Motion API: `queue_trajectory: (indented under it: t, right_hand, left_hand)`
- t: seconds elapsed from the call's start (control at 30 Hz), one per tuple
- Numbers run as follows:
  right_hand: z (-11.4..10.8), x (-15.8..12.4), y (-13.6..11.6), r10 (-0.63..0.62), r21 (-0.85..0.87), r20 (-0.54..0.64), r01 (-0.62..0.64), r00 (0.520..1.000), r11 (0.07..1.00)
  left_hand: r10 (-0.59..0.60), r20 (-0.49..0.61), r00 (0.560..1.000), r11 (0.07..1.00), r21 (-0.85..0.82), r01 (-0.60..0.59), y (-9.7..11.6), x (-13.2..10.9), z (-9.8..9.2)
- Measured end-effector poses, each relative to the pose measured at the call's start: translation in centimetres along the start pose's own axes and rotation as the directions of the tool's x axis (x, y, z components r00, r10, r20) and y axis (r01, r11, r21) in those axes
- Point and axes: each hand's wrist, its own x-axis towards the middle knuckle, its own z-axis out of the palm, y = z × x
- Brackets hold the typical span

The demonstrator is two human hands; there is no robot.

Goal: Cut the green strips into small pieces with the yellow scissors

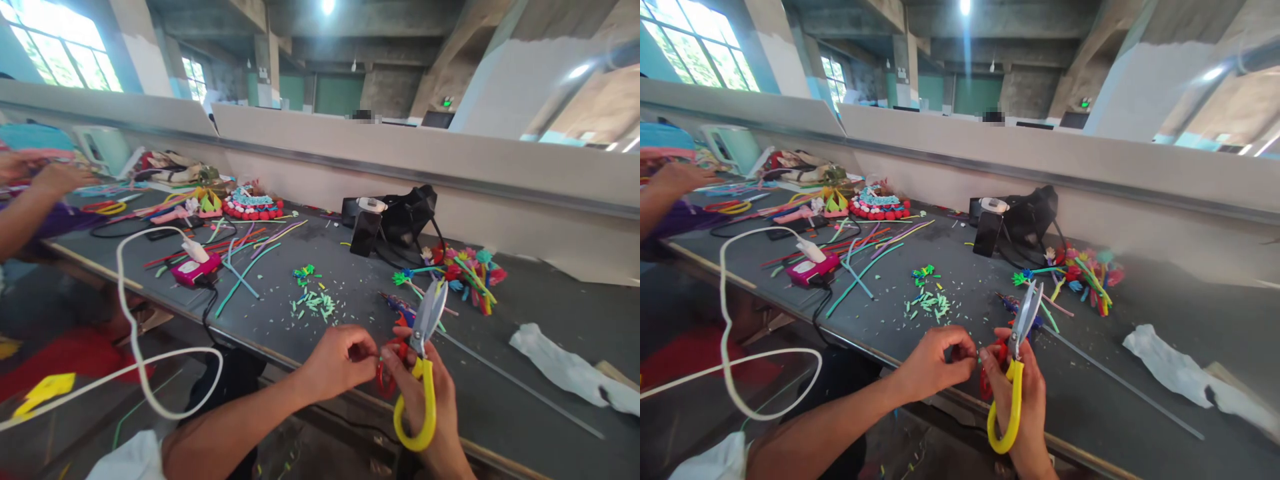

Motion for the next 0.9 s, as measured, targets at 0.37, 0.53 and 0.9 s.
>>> queue_trajectory:
  t: [0.37,0.53,0.9]
  right_hand:
    - [0.1,-0.5,0.4,-0.017,-0.097,-0.009,0.016,1.000,0.995]
    - [-0.2,-0.6,0.9,-0.209,-0.303,-0.030,0.190,0.978,0.934]
    - [1.6,-2.0,1.9,-0.378,-0.591,0.184,0.410,0.907,0.695]
  left_hand:
    - [-0.060,-0.002,0.998,0.996,0.058,0.060,-0.1,0.1,0.1]
    - [-0.257,-0.080,0.963,0.846,-0.500,0.184,0.2,0.8,-0.7]
    - [-0.269,-0.223,0.937,0.465,-0.882,-0.076,0.5,1.2,-1.2]
